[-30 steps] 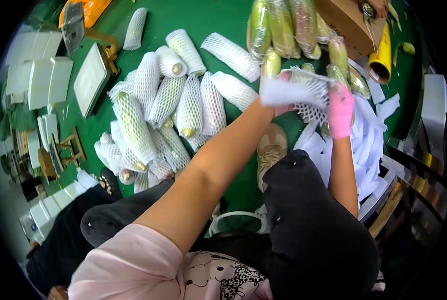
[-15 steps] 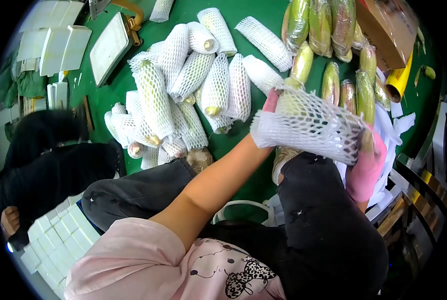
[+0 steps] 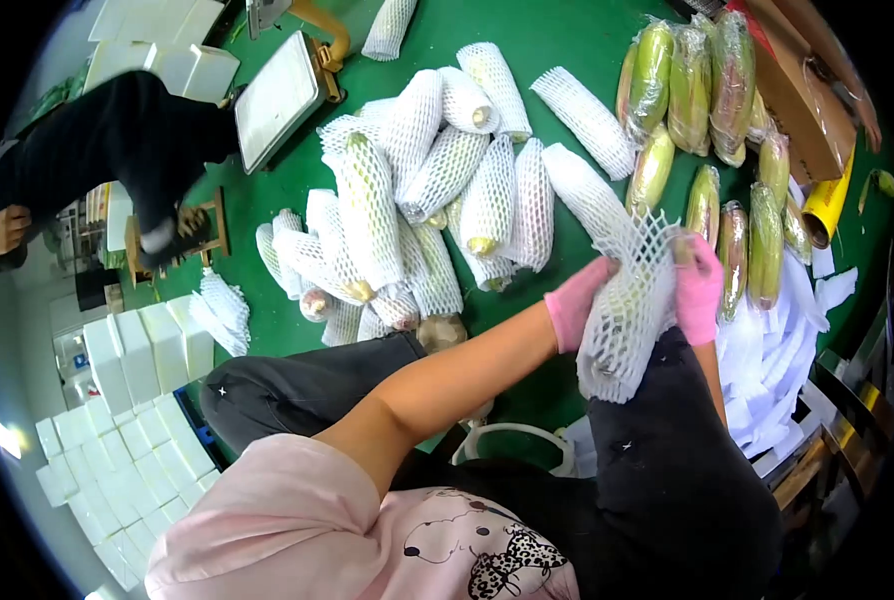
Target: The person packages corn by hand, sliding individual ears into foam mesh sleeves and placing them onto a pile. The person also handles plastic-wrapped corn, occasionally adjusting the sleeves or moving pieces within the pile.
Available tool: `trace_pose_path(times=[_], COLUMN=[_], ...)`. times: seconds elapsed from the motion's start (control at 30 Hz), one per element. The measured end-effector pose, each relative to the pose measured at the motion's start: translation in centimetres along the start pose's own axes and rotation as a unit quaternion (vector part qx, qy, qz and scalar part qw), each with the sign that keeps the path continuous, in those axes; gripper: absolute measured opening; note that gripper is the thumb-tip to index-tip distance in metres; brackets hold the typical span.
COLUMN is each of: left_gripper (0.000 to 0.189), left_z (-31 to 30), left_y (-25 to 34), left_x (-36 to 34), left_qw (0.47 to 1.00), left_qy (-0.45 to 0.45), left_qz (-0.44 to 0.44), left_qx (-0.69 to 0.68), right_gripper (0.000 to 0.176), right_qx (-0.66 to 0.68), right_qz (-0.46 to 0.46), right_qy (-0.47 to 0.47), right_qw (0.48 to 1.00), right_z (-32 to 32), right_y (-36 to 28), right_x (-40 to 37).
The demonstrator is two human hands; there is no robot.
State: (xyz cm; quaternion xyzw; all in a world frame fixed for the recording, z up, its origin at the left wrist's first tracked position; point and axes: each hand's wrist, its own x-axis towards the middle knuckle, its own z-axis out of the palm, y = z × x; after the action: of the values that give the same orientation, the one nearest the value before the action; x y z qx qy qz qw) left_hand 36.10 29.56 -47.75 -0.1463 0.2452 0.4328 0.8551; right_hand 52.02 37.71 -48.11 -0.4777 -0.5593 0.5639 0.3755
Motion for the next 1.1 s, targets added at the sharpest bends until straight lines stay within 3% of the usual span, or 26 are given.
trace_pose_path(times=[0.03,0.07,0.13,0.17,0.2,0.23,0.27,0.3,0.33,0.4,0.47,0.5,0.57,0.6,0.63,0.73,0.8,0.83,0.9,0.97,1.0,1.1], left_gripper=[0.051,0.055,0.057,0.057,0.057,0.057,0.053,0.047,0.046,0.050,0.053,0.053,0.052,0.052,0.054,0.057,0.062,0.062,0.058,0.062,0.067,0.068], left_z=[0.5,1.0,4.2,2.2,1.5,5.6,5.4,2.8,2.7,1.9,1.6,2.6,2.0,2.6,3.1,3.6,5.7,5.8,5.8,7.5,8.1,13.1], left_y=[1.1,2.4,6.2,8.9,12.4,13.7,16.8,21.2,23.0,25.1,25.6,25.4,26.5,26.2,25.8,19.6,13.5,10.8,6.0,2.5,1.4,-0.1], left_x=[-0.5,-1.2,-2.5,-1.9,-1.4,-2.6,-2.7,-1.4,-0.8,0.1,1.2,1.6,2.9,3.2,3.6,4.0,3.2,3.2,2.9,2.0,2.1,2.0], left_qw=[0.999,0.999,0.976,0.967,0.944,0.882,0.857,0.783,0.594,0.363,0.273,0.263,0.145,0.084,0.158,0.090,0.097,0.116,0.238,0.383,0.359,0.270], left_qy=[0.030,0.018,0.155,0.105,0.152,0.225,0.209,0.178,0.197,0.306,0.486,0.504,0.453,0.425,0.450,0.409,0.292,0.224,0.086,-0.020,-0.044,-0.125], left_qz=[-0.015,0.033,0.134,0.215,0.269,0.359,0.372,0.427,0.525,0.451,0.283,0.248,0.241,0.236,0.192,0.488,0.561,0.588,0.547,0.510,0.518,0.538], left_qx=[-0.024,0.016,0.079,0.090,0.114,0.208,0.290,0.415,0.576,0.755,0.781,0.784,0.846,0.870,0.858,0.766,0.769,0.768,0.798,0.770,0.775,0.789], right_gripper=[0.029,0.033,0.038,0.039,0.036,0.034,0.032,0.031,0.030,0.026,0.024,0.022,0.018,0.019,0.021,0.021,0.022,0.023,0.028,0.029,0.030,0.031], right_qx=[-0.051,-0.044,0.000,0.034,0.008,0.006,0.004,-0.009,-0.022,-0.072,-0.156,-0.123,-0.052,-0.102,-0.151,-0.367,-0.500,-0.495,-0.486,-0.386,-0.326,-0.119], right_qz=[-0.040,-0.022,-0.011,0.029,0.075,0.093,0.111,0.111,0.109,0.110,0.051,0.113,0.236,0.220,0.200,0.145,0.154,0.174,0.206,0.027,-0.056,-0.139], right_qy=[-0.009,-0.025,0.029,0.041,0.068,0.072,0.079,0.100,0.116,0.148,0.227,0.251,0.286,0.265,0.244,0.178,0.119,0.100,0.059,0.116,0.146,0.049], right_qw=[0.998,0.998,1.000,0.998,0.995,0.993,0.991,0.989,0.987,0.980,0.960,0.954,0.927,0.933,0.937,0.901,0.844,0.846,0.848,0.915,0.932,0.982], right_z=[0.4,0.3,0.5,-0.5,-1.3,-2.3,-3.5,-4.6,-5.6,-7.0,-8.9,-10.1,-12.0,-12.1,-12.1,-9.9,-7.6,-7.3,-6.6,-6.6,-6.7,-6.5], right_y=[-0.1,0.6,1.4,2.8,2.9,3.4,4.1,5.6,6.3,4.7,4.6,4.1,2.9,3.3,4.0,4.0,3.4,3.5,3.7,1.1,-0.7,-5.7], right_x=[0.1,-0.1,-0.8,-1.3,-2.1,-3.0,-3.9,-5.0,-6.0,-8.0,-9.4,-9.7,-10.3,-10.4,-10.2,-7.8,-5.6,-5.0,-3.5,-3.9,-4.4,-4.1])
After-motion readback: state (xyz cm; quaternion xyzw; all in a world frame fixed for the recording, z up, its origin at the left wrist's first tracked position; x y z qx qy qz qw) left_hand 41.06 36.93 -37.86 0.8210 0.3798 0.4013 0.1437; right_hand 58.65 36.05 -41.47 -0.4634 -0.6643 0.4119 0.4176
